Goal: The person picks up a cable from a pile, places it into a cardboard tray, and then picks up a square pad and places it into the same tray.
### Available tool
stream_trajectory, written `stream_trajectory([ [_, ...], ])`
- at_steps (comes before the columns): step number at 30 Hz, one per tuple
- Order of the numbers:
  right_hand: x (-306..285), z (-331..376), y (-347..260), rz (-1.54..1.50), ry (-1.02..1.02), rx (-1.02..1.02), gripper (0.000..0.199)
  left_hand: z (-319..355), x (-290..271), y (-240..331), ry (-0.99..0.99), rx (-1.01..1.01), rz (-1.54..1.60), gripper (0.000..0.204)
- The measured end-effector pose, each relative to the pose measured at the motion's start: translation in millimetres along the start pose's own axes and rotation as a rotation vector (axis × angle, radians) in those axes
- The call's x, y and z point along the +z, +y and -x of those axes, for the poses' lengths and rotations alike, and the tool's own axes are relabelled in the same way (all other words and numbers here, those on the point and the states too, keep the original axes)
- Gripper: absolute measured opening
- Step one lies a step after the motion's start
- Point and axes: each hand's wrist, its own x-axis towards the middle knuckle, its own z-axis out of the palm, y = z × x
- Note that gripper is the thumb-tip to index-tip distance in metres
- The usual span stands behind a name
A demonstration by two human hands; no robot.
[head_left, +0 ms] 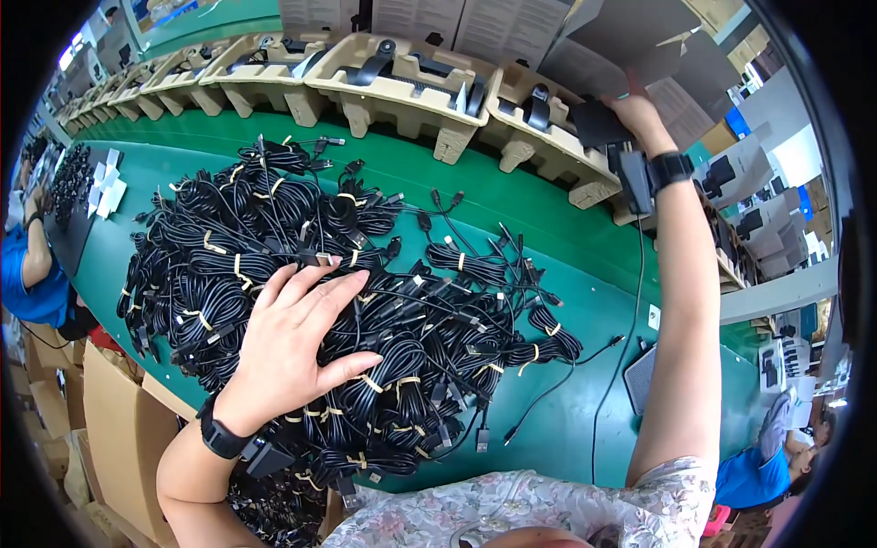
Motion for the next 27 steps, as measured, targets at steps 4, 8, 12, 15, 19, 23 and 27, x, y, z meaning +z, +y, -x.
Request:
stream_trajectory([
  [4, 19, -69, 46, 0.069, 0.003, -0.037, 0.052, -3, 6, 0, 0.008, 0.015, 0.015, 0.070],
  [8, 25, -114, 69, 0.304, -0.032, -0.159, 0.047, 0, 5, 3, 0.015, -0.002, 0.002, 0.070],
  [12, -13, -131, 60, 0.357, -0.084, -0.111, 0.041, 1, 7, 3, 0.021, -0.005, 0.019, 0.069],
  [15, -27, -121, 58, 0.306, -0.070, -0.204, 0.036, -2, 6, 2, 0.033, -0.013, 0.012, 0.069],
  [19, -29, -91, 41, 0.196, 0.301, -0.134, 0.034, -8, 4, 1, 0.049, -0.002, 0.013, 0.067],
  [23, -16, -18, -4, -0.163, 0.372, -0.124, 0.031, -1, 3, -1, 0.065, -0.025, 0.001, 0.066],
  [27, 12, 21, -8, -0.189, 0.367, 0.106, 0.030, -2, 11, -3, 0.085, -0.013, 0.017, 0.064],
])
